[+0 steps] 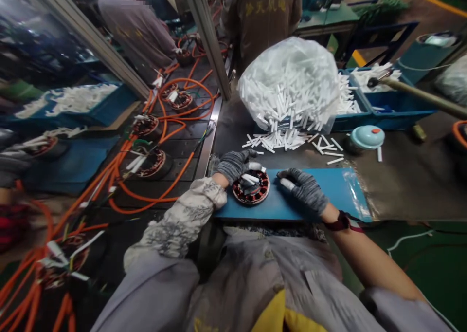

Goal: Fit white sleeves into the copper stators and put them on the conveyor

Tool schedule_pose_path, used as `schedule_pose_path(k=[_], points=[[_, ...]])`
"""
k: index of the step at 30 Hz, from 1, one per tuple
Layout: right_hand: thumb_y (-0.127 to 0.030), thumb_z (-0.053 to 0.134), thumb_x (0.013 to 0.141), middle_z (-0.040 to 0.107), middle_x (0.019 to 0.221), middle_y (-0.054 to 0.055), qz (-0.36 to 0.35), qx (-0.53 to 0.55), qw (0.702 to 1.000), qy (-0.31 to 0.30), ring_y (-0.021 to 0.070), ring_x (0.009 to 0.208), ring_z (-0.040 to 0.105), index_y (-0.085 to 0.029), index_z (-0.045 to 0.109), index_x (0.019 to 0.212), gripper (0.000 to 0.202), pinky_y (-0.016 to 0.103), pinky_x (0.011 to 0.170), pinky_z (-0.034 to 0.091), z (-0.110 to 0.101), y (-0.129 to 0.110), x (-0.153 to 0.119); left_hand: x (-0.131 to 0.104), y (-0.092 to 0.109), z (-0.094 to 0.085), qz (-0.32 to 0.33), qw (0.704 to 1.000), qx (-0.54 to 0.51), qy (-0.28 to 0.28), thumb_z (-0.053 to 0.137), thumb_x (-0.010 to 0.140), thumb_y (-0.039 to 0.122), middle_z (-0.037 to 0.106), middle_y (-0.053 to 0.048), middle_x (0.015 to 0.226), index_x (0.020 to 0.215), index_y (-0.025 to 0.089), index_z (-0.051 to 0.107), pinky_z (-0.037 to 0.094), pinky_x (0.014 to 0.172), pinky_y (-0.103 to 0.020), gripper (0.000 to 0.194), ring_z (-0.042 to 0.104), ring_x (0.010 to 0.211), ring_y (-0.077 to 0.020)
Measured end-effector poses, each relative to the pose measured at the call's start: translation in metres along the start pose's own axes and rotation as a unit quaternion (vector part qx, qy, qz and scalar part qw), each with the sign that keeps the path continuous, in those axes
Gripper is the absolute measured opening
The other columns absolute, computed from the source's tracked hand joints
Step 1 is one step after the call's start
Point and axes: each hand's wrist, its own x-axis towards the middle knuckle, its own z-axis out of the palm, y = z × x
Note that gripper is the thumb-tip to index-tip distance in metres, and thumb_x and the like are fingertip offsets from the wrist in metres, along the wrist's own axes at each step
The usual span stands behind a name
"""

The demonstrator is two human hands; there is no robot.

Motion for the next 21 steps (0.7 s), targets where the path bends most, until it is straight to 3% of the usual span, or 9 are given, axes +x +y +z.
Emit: schedule_pose_path(k=[2,4,6,8,11,15,18,21], points=[[-0.034,0.066,0.093,0.080,0.102,0.007,-0.009,-0.008,1.000,0.022,0.0243,0.093,0.074,-0.024,0.076,0.104,0.018,0.043,0.092,0.058,0.001,-0.003,-0.001,-0.005,-0.005,0.003,0.053,0.996,-0.043,0.061,0.078,0.088,0.045,0.079,-0.004,0.110,0.136,0.024,0.068,0.056,0.101,-0.038,0.054,0.073,0.107,-0.0250],[-0.035,0.065,0.095,0.079,0.105,0.007,-0.034,-0.005,0.999,0.043,0.0247,0.097,0.074,-0.024,0.077,0.106,0.019,0.044,0.095,0.058,0.002,-0.007,-0.004,-0.015,-0.015,0.004,0.175,0.975,-0.084,0.107,0.078,0.089,0.042,0.075,-0.007,0.120,0.130,0.022,0.072,0.054,0.106,-0.040,0.046,0.070,0.115,-0.0238],[-0.036,0.065,0.098,0.078,0.115,0.007,-0.078,0.016,0.996,0.030,0.0249,0.106,0.072,-0.026,0.077,0.113,0.022,0.044,0.099,0.056,0.005,-0.013,-0.009,-0.025,-0.026,0.003,0.287,0.948,-0.077,0.114,0.075,0.092,0.040,0.072,-0.008,0.128,0.115,0.022,0.078,0.052,0.111,-0.042,0.030,0.065,0.124,-0.0243],[-0.039,0.065,0.099,0.076,0.125,0.007,-0.114,0.043,0.992,-0.016,0.0254,0.113,0.071,-0.028,0.074,0.124,0.029,0.045,0.103,0.054,0.014,-0.021,-0.011,-0.032,-0.033,0.004,0.341,0.935,-0.033,0.087,0.071,0.095,0.038,0.069,-0.008,0.134,0.115,0.025,0.079,0.049,0.116,-0.046,0.026,0.061,0.131,-0.0259],[-0.041,0.068,0.097,0.077,0.123,0.006,-0.100,0.093,0.988,-0.072,0.0258,0.110,0.071,-0.029,0.073,0.128,0.033,0.047,0.105,0.052,0.030,-0.028,-0.004,-0.036,-0.034,0.009,0.365,0.930,0.008,0.042,0.059,0.103,0.035,0.064,-0.009,0.143,0.134,0.025,0.070,0.040,0.124,-0.049,0.035,0.053,0.140,-0.0262],[-0.044,0.076,0.091,0.080,0.116,0.004,-0.012,0.223,0.965,-0.141,0.0263,0.107,0.073,-0.025,0.078,0.113,0.029,0.046,0.101,0.055,0.038,-0.023,0.016,-0.033,-0.033,0.017,0.385,0.923,0.001,0.024,0.045,0.108,0.034,0.063,-0.012,0.146,0.137,0.017,0.067,0.029,0.130,-0.051,0.040,0.048,0.147,-0.0265],[-0.046,0.081,0.085,0.082,0.111,0.005,0.014,0.247,0.949,-0.196,0.0282,0.106,0.074,-0.023,0.081,0.108,0.033,0.047,0.101,0.056,0.032,-0.019,0.030,-0.026,-0.036,0.016,0.373,0.927,-0.008,0.028,0.052,0.104,0.037,0.062,-0.011,0.147,0.133,0.021,0.070,0.029,0.129,-0.056,0.038,0.042,0.150,-0.0304],[-0.048,0.081,0.084,0.082,0.114,0.006,0.004,0.239,0.946,-0.219,0.0295,0.109,0.073,-0.023,0.082,0.109,0.036,0.048,0.102,0.056,0.028,-0.019,0.036,-0.021,-0.039,0.015,0.350,0.927,-0.138,0.007,0.063,0.098,0.039,0.067,-0.011,0.138,0.122,0.022,0.075,0.031,0.127,-0.057,0.032,0.042,0.150,-0.0329]])
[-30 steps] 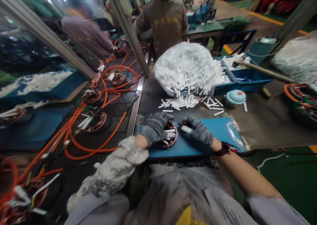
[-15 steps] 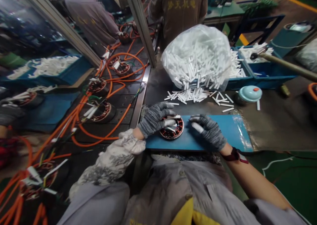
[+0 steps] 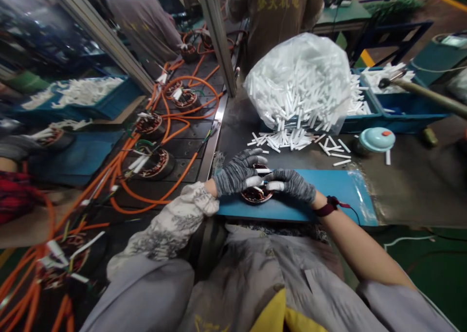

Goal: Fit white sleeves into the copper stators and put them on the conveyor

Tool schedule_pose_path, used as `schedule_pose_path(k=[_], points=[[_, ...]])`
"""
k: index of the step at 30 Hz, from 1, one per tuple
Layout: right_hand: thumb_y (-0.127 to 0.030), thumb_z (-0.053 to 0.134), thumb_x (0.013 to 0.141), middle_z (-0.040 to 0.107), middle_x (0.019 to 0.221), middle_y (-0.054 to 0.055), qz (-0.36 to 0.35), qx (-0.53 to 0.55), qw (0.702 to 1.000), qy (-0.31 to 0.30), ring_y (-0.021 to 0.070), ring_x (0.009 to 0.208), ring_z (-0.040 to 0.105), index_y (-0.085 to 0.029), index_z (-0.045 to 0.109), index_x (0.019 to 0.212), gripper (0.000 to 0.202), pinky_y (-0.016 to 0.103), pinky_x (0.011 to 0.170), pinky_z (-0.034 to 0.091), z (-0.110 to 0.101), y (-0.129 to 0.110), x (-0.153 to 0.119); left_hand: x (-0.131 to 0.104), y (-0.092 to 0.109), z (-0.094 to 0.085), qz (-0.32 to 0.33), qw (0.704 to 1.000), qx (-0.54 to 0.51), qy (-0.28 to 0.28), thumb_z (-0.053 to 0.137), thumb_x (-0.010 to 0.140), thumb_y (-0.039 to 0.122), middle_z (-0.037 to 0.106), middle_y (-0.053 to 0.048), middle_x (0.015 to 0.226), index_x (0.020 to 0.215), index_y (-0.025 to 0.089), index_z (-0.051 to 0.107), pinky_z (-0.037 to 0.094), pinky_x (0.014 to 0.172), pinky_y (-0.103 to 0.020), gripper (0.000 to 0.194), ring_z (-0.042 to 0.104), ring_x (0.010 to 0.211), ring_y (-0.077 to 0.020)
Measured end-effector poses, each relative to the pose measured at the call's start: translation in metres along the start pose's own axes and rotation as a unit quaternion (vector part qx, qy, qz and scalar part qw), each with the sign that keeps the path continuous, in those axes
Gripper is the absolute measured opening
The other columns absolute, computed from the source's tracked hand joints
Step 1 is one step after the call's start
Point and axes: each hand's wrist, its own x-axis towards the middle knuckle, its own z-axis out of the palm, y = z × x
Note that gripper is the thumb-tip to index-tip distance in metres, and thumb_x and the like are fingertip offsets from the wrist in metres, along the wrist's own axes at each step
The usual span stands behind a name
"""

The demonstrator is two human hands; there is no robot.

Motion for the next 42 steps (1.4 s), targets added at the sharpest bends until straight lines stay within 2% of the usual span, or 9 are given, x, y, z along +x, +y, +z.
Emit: schedule_pose_path(k=[4,8,16,22,26,31,35,39,42], points=[[-0.050,0.080,0.085,0.080,0.120,0.007,-0.026,0.023,0.999,-0.003,0.0289,0.113,0.072,-0.024,0.081,0.114,0.039,0.047,0.104,0.055,0.002,0.002,0.004,-0.001,0.001,0.008,-0.103,0.936,-0.334,0.031,0.074,0.089,0.042,0.068,-0.013,0.130,0.134,0.022,0.065,0.049,0.112,-0.049,0.050,0.062,0.130,-0.0307],[-0.051,0.077,0.087,0.080,0.119,0.007,-0.043,0.036,0.998,0.001,0.0272,0.111,0.072,-0.023,0.081,0.113,0.039,0.045,0.102,0.055,0.007,0.008,0.007,-0.004,0.006,0.014,-0.155,0.880,-0.447,0.048,0.085,0.078,0.039,0.069,-0.011,0.125,0.126,0.021,0.067,0.050,0.109,-0.047,0.054,0.066,0.122,-0.0305],[-0.046,0.070,0.095,0.078,0.105,0.007,-0.057,-0.163,0.979,0.109,0.0234,0.097,0.071,-0.023,0.077,0.107,0.027,0.042,0.094,0.055,0.017,0.001,-0.009,0.009,0.002,0.004,-0.068,0.996,-0.038,-0.034,0.072,0.091,0.038,0.063,-0.015,0.140,0.112,0.021,0.077,0.049,0.114,-0.050,0.028,0.059,0.134,-0.0302],[-0.047,0.067,0.094,0.074,0.105,0.006,-0.067,-0.085,0.982,0.156,0.0219,0.092,0.069,-0.023,0.064,0.117,0.033,0.041,0.089,0.058,0.000,0.017,-0.021,0.052,0.028,0.025,-0.053,0.972,0.198,-0.114,0.080,0.085,0.046,0.066,-0.015,0.139,0.112,0.018,0.080,0.047,0.115,-0.054,0.039,0.059,0.132,-0.0371],[-0.043,0.064,0.098,0.074,0.101,0.005,-0.054,-0.108,0.971,0.207,0.0211,0.091,0.069,-0.025,0.065,0.108,0.021,0.037,0.086,0.058,0.004,0.011,-0.043,0.030,0.032,0.017,-0.110,0.981,0.159,0.001,0.076,0.087,0.051,0.064,-0.013,0.143,0.130,0.022,0.072,0.047,0.115,-0.049,0.051,0.061,0.130,-0.0323],[-0.037,0.062,0.101,0.075,0.109,0.008,-0.130,-0.270,0.954,0.009,0.0227,0.100,0.069,-0.024,0.074,0.110,0.020,0.038,0.093,0.055,0.029,0.008,-0.050,-0.033,0.000,-0.002,-0.024,0.993,0.115,-0.030,0.087,0.064,0.067,0.059,-0.015,0.151,0.160,0.026,0.043,0.039,0.120,-0.055,0.114,0.056,0.138,-0.0392],[-0.034,0.062,0.101,0.075,0.110,0.010,-0.128,-0.356,0.926,0.011,0.0238,0.103,0.068,-0.020,0.075,0.108,0.020,0.038,0.095,0.052,0.028,0.005,-0.027,-0.051,-0.009,0.015,-0.027,0.962,0.273,0.010,0.081,0.077,0.056,0.059,-0.008,0.152,0.156,0.036,0.049,0.012,0.131,-0.059,0.088,0.053,0.142,-0.0367],[-0.060,0.075,0.086,0.074,0.099,0.010,-0.072,-0.420,0.903,0.057,0.0248,0.088,0.067,-0.019,0.074,0.110,0.048,0.037,0.082,0.052,0.024,-0.018,-0.011,-0.052,-0.001,0.036,-0.036,0.940,0.328,0.082,0.076,0.084,0.053,0.069,-0.009,0.141,0.158,0.027,0.047,0.028,0.128,-0.052,0.084,0.064,0.131,-0.0331],[-0.055,0.059,0.099,0.075,0.099,0.014,-0.053,-0.482,0.872,0.063,0.0264,0.089,0.067,-0.017,0.075,0.108,0.042,0.038,0.082,0.050,0.032,-0.033,0.001,-0.053,-0.001,0.042,-0.043,0.937,0.331,0.101,0.073,0.086,0.051,0.077,-0.009,0.125,0.158,0.025,0.046,0.042,0.119,-0.051,0.082,0.071,0.119,-0.0330]])
